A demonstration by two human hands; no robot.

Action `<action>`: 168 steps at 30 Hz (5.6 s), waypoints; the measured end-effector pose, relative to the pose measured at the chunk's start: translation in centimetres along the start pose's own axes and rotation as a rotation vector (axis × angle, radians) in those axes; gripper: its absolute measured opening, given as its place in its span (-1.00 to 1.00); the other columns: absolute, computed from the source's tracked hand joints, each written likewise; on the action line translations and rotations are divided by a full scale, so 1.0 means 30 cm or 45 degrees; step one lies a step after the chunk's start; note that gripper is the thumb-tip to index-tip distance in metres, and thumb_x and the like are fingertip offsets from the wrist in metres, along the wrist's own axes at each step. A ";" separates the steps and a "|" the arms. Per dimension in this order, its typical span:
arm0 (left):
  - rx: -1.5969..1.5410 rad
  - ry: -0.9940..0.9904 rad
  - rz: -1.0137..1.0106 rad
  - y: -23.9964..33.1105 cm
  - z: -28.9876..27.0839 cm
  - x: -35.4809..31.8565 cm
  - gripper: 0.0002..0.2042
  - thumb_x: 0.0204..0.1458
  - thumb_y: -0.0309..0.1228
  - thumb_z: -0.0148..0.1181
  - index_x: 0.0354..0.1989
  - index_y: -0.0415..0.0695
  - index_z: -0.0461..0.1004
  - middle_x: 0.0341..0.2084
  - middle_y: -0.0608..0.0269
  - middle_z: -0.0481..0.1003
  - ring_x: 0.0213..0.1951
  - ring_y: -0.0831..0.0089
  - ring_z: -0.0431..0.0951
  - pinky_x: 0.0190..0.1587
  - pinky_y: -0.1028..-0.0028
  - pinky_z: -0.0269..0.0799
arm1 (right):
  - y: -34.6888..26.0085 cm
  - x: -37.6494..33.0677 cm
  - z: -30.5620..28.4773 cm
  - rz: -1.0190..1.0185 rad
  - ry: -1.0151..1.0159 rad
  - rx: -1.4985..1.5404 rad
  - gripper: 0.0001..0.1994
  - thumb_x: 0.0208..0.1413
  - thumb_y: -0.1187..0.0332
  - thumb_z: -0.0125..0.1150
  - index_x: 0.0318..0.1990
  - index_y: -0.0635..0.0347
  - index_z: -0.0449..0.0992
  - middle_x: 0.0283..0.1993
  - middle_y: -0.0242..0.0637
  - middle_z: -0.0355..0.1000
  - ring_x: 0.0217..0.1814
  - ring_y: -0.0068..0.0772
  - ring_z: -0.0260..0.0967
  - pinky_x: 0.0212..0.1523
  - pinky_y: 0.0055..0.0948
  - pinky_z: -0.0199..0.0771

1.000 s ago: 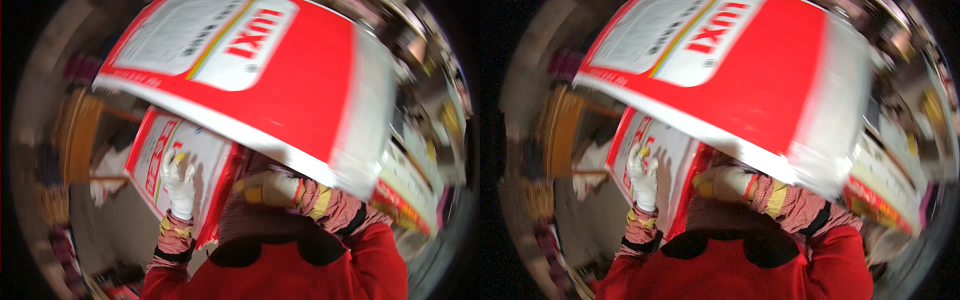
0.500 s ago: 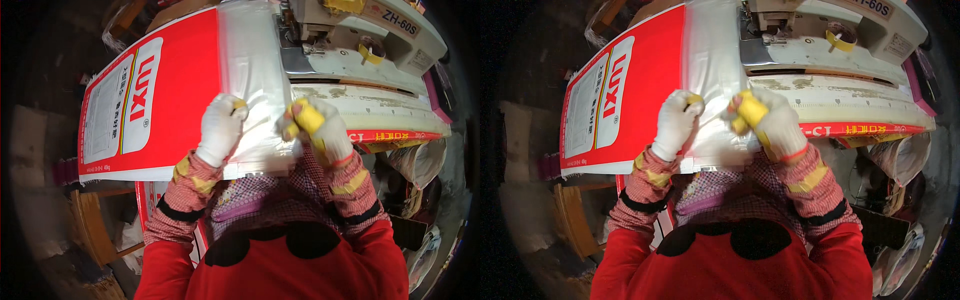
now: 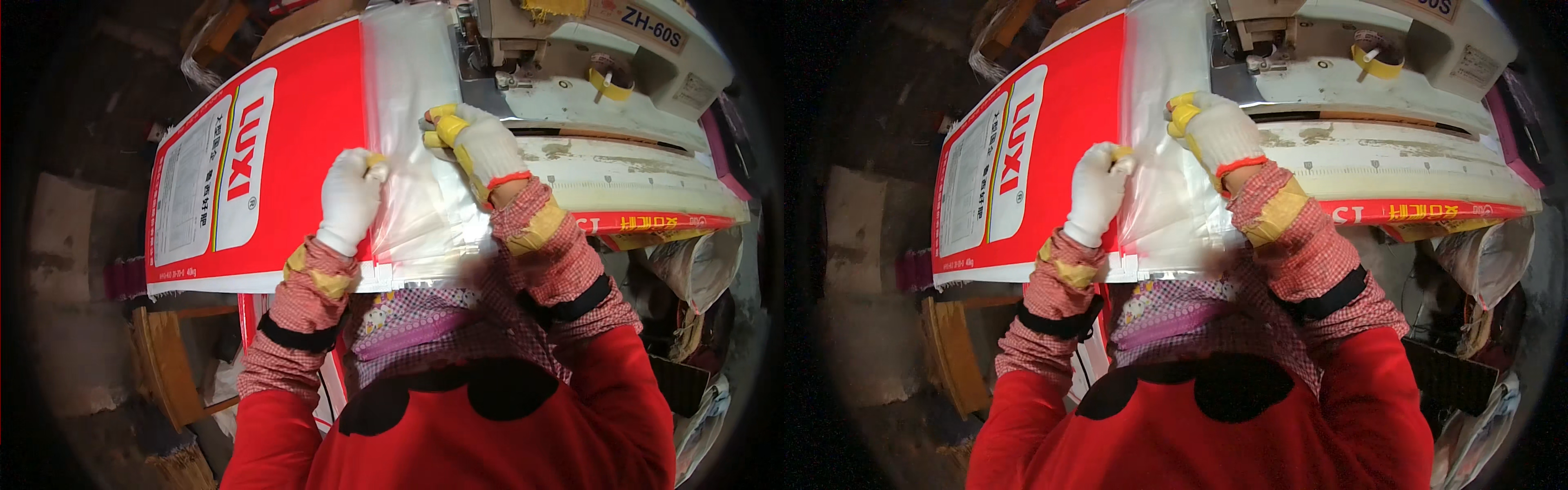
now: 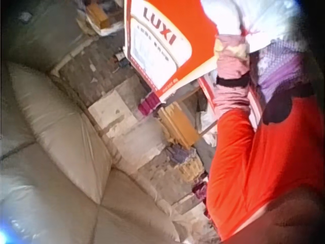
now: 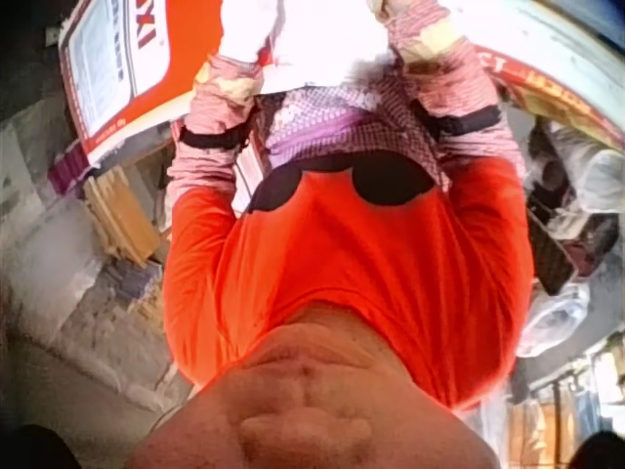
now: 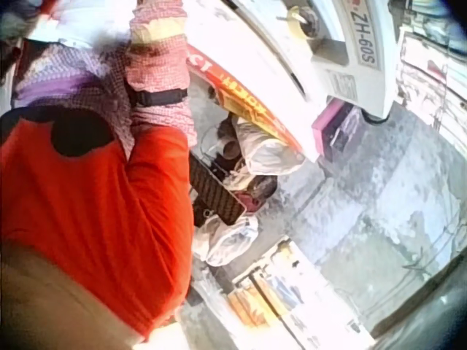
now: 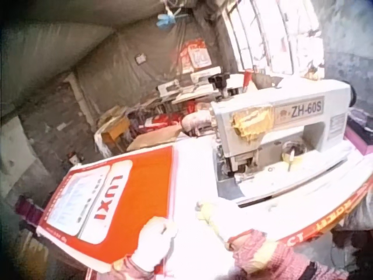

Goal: The person inserts a plastic liner into a red and white woven bag by hand, smooths it inside, and folds the top edges together. They repeat this process with a second set of bags and stack them.

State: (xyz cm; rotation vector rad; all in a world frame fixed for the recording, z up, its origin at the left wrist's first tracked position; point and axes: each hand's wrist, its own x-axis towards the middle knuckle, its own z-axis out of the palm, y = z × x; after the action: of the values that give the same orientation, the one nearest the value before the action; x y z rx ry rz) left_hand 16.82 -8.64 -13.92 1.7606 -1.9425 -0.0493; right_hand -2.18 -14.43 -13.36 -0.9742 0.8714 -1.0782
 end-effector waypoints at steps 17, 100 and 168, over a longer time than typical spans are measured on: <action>-1.235 -0.245 -0.735 0.065 -0.165 0.055 -0.78 0.08 -0.31 0.07 -0.46 -0.23 0.40 -0.64 0.38 0.37 -0.54 0.67 0.33 -0.45 0.63 0.26 | -0.074 -0.017 0.196 -0.158 -0.482 -1.245 -0.59 -0.11 -0.05 0.10 -0.34 0.12 0.51 -0.29 -0.13 0.47 -0.23 -0.09 0.41 -0.20 -0.24 0.39; 1.381 -0.040 0.519 0.432 -0.605 0.970 -0.66 0.08 -0.25 -0.21 -0.35 -0.14 0.53 -0.38 0.05 0.53 -0.26 0.08 0.52 -0.17 0.26 0.39 | 0.084 -0.265 0.012 -0.339 -0.325 -0.092 -0.70 -0.19 0.43 0.17 -0.20 0.23 0.49 -0.30 -0.14 0.45 -0.29 -0.10 0.43 -0.25 -0.28 0.44; 0.567 -0.559 0.990 0.216 0.171 0.800 -0.76 -0.03 -0.45 -0.06 -0.20 0.02 0.49 -0.35 0.14 0.52 -0.28 0.13 0.50 -0.17 0.30 0.41 | -0.108 -0.531 -0.248 -0.010 0.031 -1.532 -0.73 -0.06 0.18 0.10 -0.23 0.08 0.47 -0.48 -0.16 0.44 -0.47 -0.16 0.44 -0.51 -0.28 0.44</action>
State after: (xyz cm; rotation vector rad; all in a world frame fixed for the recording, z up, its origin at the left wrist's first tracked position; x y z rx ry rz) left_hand 8.23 -31.73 -7.78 1.1544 -3.0280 0.3128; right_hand -13.96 -1.16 -11.21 -1.9312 1.5786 -0.4852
